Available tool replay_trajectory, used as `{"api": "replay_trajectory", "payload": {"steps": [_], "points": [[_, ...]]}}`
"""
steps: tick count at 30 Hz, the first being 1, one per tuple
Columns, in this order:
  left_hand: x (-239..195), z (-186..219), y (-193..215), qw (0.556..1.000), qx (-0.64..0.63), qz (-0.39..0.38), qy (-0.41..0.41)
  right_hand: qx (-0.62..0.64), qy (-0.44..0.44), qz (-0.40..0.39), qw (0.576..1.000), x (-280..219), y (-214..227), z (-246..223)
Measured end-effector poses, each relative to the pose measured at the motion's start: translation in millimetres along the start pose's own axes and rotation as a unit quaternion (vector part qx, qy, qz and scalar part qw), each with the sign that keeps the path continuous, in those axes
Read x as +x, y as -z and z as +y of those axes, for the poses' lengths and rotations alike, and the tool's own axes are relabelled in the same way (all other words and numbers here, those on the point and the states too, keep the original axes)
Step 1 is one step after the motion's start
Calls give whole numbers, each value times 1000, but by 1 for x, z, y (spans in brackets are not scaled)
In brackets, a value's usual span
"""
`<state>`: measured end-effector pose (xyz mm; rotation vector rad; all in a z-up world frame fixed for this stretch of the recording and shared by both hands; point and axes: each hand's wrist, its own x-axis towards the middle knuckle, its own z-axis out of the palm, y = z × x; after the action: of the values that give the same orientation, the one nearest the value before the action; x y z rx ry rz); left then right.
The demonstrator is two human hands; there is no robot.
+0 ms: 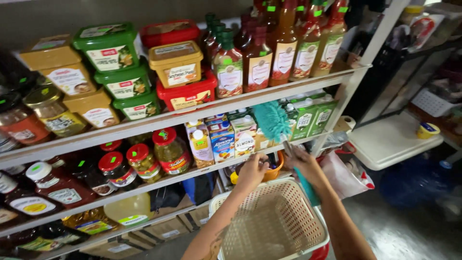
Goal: Dusting and organizing various grocery items on storage shelves using a duster.
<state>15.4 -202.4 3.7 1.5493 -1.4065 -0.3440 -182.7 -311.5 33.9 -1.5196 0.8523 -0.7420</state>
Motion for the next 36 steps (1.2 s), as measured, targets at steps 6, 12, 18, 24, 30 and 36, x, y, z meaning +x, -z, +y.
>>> {"api": "replay_trajectory", "payload": {"steps": [6,12,18,24,30,36], "points": [[-2,0,-9,997,71,-40,-15,-163,-49,121,978,-6,28,-16],[39,-30,-4,969,237,16,-69,-336,80,63,936,32,64,76],[47,-61,-24,981,163,-6,-102,-360,55,238,901,20,54,43],[0,13,-49,994,-6,-92,-55,-324,14,153,934,-5,39,6],[13,34,-84,995,-84,-37,-40,-321,185,-8,929,16,45,22],[19,47,-94,993,-104,30,55,-330,83,-72,938,40,24,-44]]}}
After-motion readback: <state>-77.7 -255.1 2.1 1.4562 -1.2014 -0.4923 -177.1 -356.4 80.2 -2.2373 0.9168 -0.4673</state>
